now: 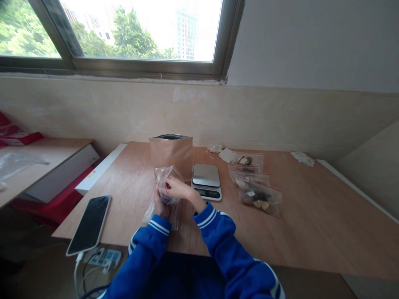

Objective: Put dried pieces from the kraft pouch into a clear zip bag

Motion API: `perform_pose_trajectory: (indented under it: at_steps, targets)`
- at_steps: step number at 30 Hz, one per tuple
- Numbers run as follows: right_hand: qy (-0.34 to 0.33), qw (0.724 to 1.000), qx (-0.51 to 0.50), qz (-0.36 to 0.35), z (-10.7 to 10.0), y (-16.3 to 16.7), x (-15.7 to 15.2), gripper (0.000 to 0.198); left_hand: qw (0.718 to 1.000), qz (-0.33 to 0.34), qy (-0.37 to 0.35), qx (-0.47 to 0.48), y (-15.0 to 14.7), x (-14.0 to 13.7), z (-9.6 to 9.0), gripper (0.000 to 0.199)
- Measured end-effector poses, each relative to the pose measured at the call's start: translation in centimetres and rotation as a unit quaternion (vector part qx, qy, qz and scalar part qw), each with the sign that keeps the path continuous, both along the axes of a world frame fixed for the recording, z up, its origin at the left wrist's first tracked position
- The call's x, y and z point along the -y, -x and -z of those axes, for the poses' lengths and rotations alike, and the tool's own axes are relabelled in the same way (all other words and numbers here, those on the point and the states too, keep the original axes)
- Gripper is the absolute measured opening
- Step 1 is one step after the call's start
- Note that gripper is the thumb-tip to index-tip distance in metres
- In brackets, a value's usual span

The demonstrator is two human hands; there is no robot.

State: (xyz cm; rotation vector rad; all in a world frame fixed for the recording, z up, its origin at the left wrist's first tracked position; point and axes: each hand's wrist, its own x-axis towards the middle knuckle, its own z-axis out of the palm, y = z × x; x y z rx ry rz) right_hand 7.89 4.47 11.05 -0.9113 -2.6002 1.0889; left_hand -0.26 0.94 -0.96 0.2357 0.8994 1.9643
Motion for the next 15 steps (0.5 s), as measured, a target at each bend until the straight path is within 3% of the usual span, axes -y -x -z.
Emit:
perform_pose_trajectory:
  at_steps: [3,5,11,15]
  targets:
    - [0.029,0.999,-0.014,0.0,0.1,0.1,0.4,0.003,1.0,-0.012,0.0,-0.019,0.1,-0.1,0.4,0.034]
    - [0.044,0.999,-0.024,0.01,0.4,0.3,0.5,0.012,1.0,-0.01,-0.004,-0.03,0.1,-0.1,0.5,0.035]
    - [0.027,0.993,0.0,0.112,1.4,0.7,0.5,0.016,0.999,-0.015,-0.013,-0.034,0.0,-0.2,0.9,0.045]
    - [0.048,0.987,-0.042,0.147,2.1,0.4,0.2,0.011,0.999,-0.023,0.01,-0.033,0.0,-0.2,0.7,0.042]
